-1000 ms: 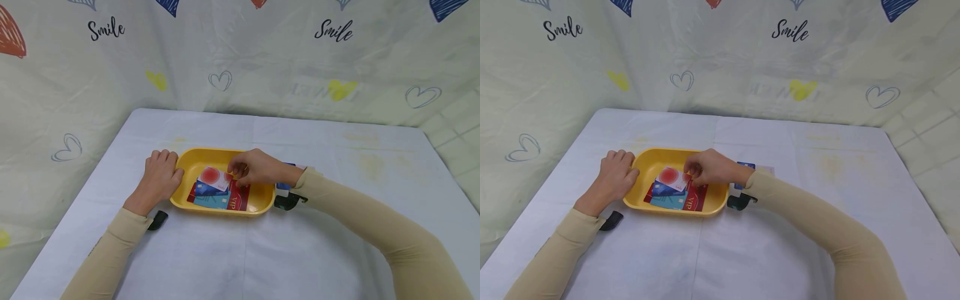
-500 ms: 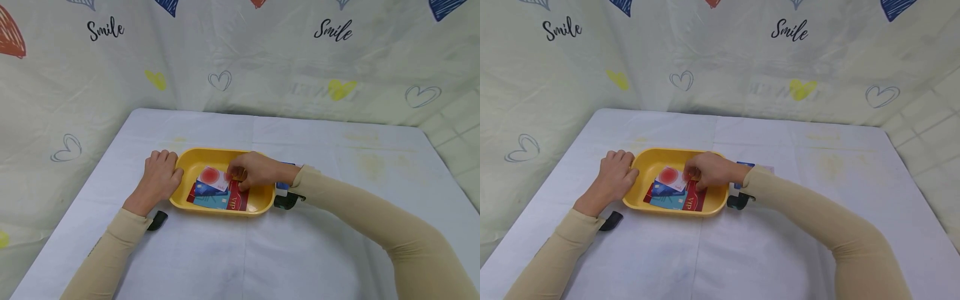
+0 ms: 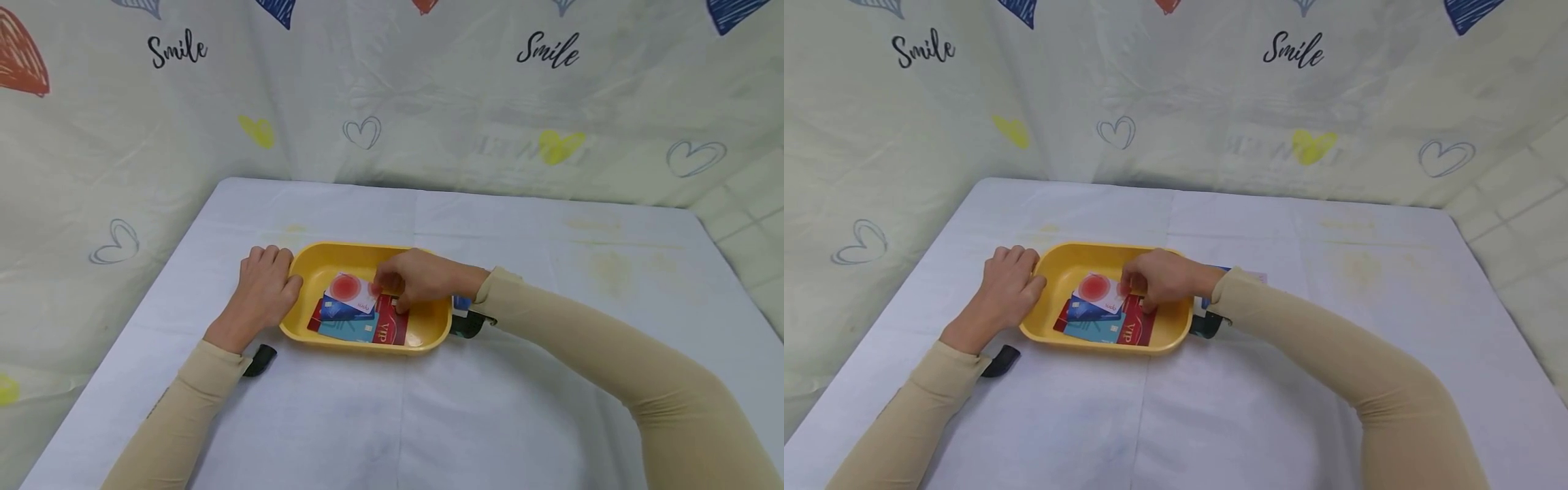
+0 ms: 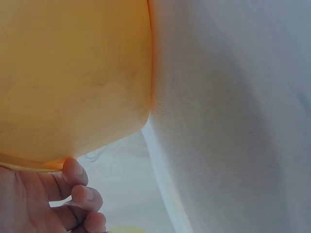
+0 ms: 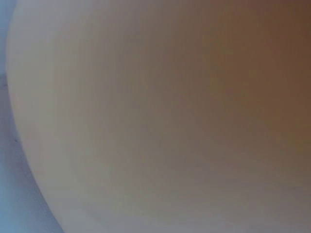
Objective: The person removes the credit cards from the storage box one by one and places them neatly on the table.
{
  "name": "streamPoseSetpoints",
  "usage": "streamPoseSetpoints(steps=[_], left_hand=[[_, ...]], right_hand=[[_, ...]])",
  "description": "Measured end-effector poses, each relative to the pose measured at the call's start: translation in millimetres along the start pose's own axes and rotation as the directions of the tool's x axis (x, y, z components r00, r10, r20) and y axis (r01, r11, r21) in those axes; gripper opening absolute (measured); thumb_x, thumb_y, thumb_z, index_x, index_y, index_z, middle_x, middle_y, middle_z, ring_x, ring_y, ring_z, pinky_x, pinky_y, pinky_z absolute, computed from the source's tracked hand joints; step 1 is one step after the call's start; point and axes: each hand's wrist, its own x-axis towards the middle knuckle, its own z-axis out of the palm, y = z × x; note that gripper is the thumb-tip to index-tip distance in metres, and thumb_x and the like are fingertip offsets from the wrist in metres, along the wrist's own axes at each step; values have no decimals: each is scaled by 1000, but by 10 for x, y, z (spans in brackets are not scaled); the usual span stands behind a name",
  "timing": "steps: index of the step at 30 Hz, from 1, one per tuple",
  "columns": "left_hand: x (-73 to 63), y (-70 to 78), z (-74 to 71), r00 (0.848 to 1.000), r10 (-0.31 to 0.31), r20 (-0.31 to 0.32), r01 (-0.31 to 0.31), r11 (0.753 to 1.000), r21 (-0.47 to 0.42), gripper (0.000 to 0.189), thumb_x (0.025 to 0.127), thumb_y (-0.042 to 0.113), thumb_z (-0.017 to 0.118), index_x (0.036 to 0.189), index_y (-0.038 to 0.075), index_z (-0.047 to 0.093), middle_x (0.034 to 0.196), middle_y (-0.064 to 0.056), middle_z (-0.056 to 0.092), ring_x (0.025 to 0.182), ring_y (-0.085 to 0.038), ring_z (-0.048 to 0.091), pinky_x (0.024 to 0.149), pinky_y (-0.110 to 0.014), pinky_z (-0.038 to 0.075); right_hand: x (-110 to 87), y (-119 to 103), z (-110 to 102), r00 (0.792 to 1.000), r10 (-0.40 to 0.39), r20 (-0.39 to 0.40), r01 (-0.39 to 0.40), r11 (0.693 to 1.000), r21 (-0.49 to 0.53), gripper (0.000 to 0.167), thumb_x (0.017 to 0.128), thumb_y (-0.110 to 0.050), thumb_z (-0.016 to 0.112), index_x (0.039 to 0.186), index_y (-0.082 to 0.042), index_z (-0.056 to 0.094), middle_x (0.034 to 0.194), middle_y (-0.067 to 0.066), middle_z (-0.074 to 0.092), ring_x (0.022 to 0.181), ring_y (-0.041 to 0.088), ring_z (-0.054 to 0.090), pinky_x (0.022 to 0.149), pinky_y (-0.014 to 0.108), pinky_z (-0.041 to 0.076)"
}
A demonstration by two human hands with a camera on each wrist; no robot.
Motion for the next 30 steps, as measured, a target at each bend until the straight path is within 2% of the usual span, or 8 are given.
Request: streamPoseSetpoints(steps=[9,15,25,30], left_hand=[[1,-10,14,1000,-8,1,8,1000,-4,22,96,19,42,100,0,53,90,-14,47,100,-35,38,85,-46,29],[8,-10,15,1000,-5,0,5,1000,-9,22,96,18,43,101,-1,53,91,-15,46,100,-35,38,87,-47,30],[17,-2,23,1000,3,-2,-3,1000,-7,22,96,18,42,99,-1,53,90,-14,46,100,-35,38,86,-47,29],[15,-4,33,1000,13,-1,-13,999,-33,19,97,18,42,94,1,51,87,-13,45,98,-34,37,84,-45,26]], right_hand=[[8,10,22,1000,-16,-1,16,1000,-20,42,83,-25,86,121,-16,70,108,1,70,103,17,61,85,25,57],[0,-21,39,1000,-2,-21,1,998,-61,46,80,-27,89,121,-16,71,112,-1,70,106,17,58,84,25,57],[-3,-13,43,1000,-26,15,27,999,-38,47,82,-21,87,125,-15,68,111,0,70,103,16,60,87,24,57],[-3,21,42,997,-49,61,51,998,-28,49,83,-18,86,128,-16,65,110,1,70,100,15,61,84,23,56]])
